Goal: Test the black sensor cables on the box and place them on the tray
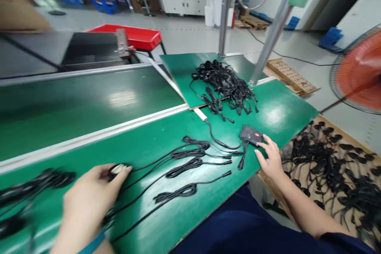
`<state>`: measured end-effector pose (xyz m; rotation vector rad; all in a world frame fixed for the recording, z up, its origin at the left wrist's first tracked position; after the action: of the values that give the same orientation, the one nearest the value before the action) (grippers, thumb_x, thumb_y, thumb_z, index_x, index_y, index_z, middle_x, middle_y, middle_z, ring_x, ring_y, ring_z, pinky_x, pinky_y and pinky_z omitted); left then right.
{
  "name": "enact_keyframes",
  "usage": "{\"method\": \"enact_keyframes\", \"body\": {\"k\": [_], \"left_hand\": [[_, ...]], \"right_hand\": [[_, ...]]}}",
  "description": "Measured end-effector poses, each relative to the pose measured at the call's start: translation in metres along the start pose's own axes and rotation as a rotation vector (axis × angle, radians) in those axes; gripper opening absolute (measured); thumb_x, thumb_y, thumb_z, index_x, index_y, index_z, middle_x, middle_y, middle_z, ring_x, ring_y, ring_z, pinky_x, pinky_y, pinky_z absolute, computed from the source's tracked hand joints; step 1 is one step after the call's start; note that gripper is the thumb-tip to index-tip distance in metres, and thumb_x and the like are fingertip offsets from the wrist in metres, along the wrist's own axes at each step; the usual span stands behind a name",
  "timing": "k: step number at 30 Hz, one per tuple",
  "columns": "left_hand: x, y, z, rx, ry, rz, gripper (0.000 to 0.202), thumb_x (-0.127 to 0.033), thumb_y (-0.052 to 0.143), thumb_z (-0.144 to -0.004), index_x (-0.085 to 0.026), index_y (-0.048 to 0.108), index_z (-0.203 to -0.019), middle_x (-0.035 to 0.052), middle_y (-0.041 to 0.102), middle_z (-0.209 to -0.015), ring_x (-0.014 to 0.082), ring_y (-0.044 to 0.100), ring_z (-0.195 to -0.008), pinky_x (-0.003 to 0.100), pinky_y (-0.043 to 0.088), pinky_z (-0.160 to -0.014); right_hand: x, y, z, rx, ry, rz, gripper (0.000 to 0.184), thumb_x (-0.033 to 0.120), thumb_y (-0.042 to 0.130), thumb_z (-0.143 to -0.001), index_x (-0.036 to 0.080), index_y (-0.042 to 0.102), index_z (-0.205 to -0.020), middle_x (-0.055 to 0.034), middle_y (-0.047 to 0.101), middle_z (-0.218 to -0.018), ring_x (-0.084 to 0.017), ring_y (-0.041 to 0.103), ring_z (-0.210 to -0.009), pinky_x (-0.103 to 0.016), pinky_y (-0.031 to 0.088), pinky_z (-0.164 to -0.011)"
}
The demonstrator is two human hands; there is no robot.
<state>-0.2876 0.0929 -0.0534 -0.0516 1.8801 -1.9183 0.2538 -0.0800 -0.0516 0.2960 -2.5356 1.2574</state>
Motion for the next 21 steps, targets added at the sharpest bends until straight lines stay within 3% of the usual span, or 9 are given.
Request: {"method": "enact_keyframes", "body": {"k": [5, 13, 21], "left_hand": [[-0.022, -0.011, 0.015, -0.002, 0.079, 0.197, 0.039, -0.053, 0.062, -0.075, -0.020, 0.066, -0.095, 0.0071, 0.073, -0.090, 0.0260, 0.067, -0.084, 0.033, 0.049, -0.074], [-0.020, -0.011, 0.020, -0.017, 0.121, 0.230, 0.030, -0.044, 0.067, -0.080, -0.019, 0.065, -0.097, 0.0066, 0.071, -0.092, 0.0238, 0.065, -0.085, 0.033, 0.050, -0.081], [-0.016, -0.008, 0.017, -0.007, 0.120, 0.220, 0.028, -0.044, 0.067, -0.081, -0.021, 0.065, -0.097, 0.0062, 0.072, -0.094, 0.0248, 0.066, -0.087, 0.033, 0.049, -0.078]], "right_hand": [[-0.002, -0.002, -0.008, -0.027, -0.052, -0.023, 0.026, 0.038, 0.066, -0.097, 0.020, 0.069, -0.116, -0.0150, 0.057, -0.147, -0.034, 0.057, -0.130, -0.056, 0.045, -0.111], [-0.007, 0.002, -0.007, -0.028, -0.034, 0.025, 0.034, 0.047, 0.060, -0.098, 0.019, 0.069, -0.116, -0.0142, 0.059, -0.145, -0.035, 0.059, -0.128, -0.054, 0.046, -0.111], [-0.006, 0.001, -0.008, -0.028, -0.042, 0.042, 0.031, 0.045, 0.058, -0.099, 0.020, 0.068, -0.114, -0.0142, 0.061, -0.143, -0.034, 0.060, -0.126, -0.051, 0.046, -0.110]]}}
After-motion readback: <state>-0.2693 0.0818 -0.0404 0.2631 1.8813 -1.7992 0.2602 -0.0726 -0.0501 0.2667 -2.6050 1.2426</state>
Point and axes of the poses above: each hand's wrist, its own z-axis away from the middle knuckle, its own y-axis out of the palm, x = y × z, the point moved 6 cm from there along -z, towards the middle knuckle
